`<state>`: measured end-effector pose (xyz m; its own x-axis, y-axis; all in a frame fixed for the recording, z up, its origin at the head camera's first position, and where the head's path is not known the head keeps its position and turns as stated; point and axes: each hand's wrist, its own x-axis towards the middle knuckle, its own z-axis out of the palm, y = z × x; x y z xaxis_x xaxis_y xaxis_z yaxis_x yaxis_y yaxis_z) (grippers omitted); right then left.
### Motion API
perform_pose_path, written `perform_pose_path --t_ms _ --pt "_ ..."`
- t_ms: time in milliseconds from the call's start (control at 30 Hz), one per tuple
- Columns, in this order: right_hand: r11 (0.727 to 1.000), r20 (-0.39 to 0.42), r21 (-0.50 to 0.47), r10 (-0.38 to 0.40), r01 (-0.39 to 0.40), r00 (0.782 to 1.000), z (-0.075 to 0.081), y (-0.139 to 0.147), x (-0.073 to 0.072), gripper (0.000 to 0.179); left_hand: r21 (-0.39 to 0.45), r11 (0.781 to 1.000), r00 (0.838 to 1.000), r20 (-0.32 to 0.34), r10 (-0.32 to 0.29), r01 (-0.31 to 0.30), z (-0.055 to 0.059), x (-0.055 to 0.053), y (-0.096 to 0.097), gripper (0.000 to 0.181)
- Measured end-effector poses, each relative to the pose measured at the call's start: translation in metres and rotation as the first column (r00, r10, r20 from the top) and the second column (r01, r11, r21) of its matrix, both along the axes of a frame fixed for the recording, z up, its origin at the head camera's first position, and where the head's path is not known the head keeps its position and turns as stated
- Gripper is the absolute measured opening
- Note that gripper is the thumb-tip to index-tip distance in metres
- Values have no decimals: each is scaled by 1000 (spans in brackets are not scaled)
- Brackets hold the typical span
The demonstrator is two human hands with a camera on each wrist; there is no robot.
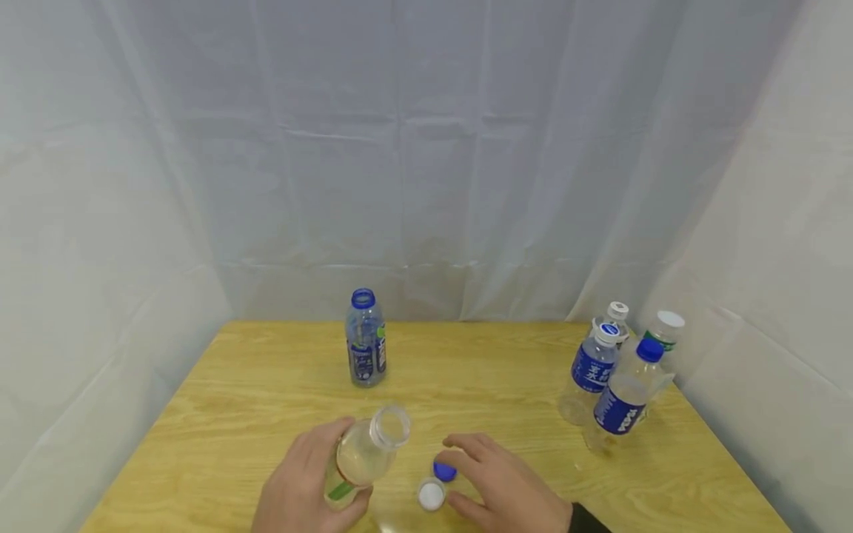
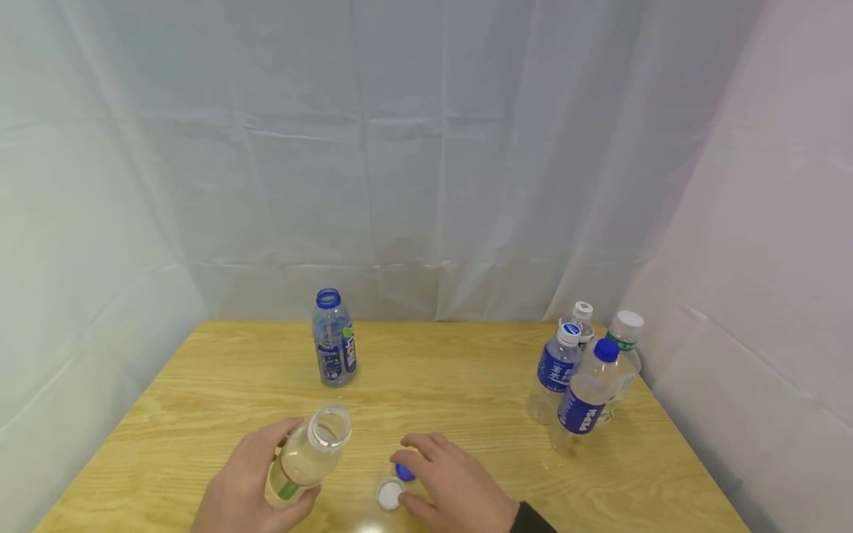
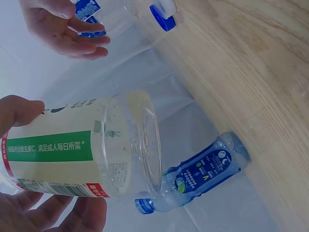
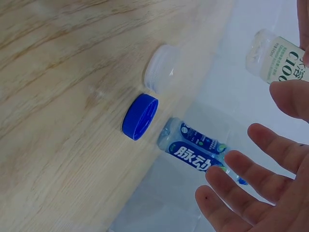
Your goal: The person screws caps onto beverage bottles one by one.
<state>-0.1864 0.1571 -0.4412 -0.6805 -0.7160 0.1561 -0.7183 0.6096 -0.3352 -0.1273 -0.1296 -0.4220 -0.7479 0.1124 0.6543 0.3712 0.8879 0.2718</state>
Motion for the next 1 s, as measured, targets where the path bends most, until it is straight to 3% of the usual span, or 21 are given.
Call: perform_pose_path --t_ms 233,400,700,800,1000 --pt "999 21 33 23 -24 1000 -6 -8 -6 38 5 1000 1000 -24 -20 20 -1 6 2 89" --pt "995 -77 53 90 -86 993 -13 -15 -9 38 2 998 997 -60 -56 56 -1 9 3 90" --pt "968 -229 160 229 -195 946 -27 -26 -16 34 13 996 996 -39 -85 85 1 13 3 90" --pt "957 -241 180 265 -226 934 -31 -27 -19 38 14 996 995 -38 -92 93 0 12 3 89" --pt "951 -222 184 287 -249 932 -35 -31 -21 31 24 996 995 -36 -90 90 0 12 6 90"
